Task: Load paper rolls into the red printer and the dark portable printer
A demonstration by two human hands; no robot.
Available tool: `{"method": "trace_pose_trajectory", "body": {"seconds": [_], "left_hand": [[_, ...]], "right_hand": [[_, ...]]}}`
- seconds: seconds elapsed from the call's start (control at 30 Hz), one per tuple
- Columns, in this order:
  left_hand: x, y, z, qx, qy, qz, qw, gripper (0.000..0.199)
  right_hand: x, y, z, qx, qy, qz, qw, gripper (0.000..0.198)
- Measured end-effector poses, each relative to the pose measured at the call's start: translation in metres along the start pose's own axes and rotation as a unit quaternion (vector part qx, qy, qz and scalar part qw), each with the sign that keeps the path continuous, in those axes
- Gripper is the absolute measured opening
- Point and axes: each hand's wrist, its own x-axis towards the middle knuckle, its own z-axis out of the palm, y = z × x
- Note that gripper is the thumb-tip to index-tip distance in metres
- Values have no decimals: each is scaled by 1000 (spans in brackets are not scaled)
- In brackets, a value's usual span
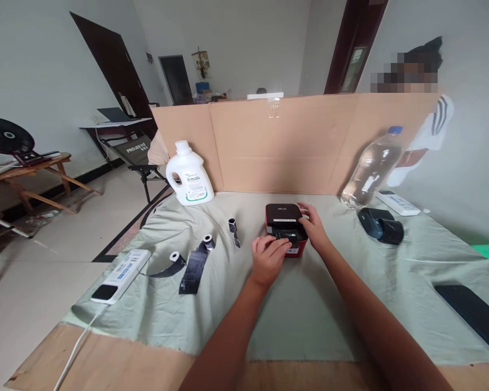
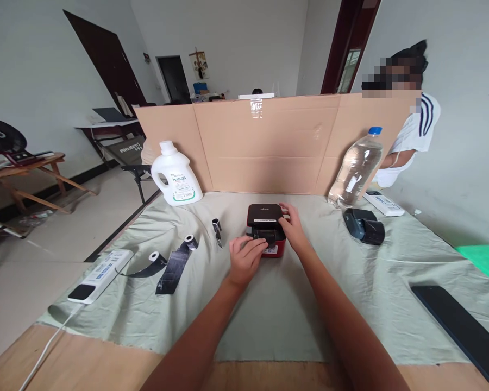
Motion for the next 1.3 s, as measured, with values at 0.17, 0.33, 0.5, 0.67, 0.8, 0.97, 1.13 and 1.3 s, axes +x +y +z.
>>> {"method": "trace_pose_trajectory", "body": {"seconds": [0.17,0.33,0.5,0.67,0.8,0.97,1.13,1.3], "left_hand": [[0,-2,5,32,61,-13,998,28],[10,-3,0,2,60,-71,996,64],[18,2,-6,-5,29,-112,993,67],[18,4,-6,-32,43,-133,990,63],[16,0,-4,-30,41,-99,994,64],[16,1,-5,-37,40,-95,994,66],[18,4,-5,-42,64,-132,988,62],[15,0,-4,-73,55,-119,989,64]], "right_hand": [[-13,24,4,105,-40,30,993,76],[-15,19,12,136,-67,53,987,80],[-14,20,12,131,-49,83,987,86],[-14,28,15,159,-17,103,982,88],[-22,30,19,204,-18,77,976,78],[-25,24,19,221,-30,82,971,76],[-18,21,19,163,-38,50,985,77],[-24,32,22,123,-7,32,992,68]]}}
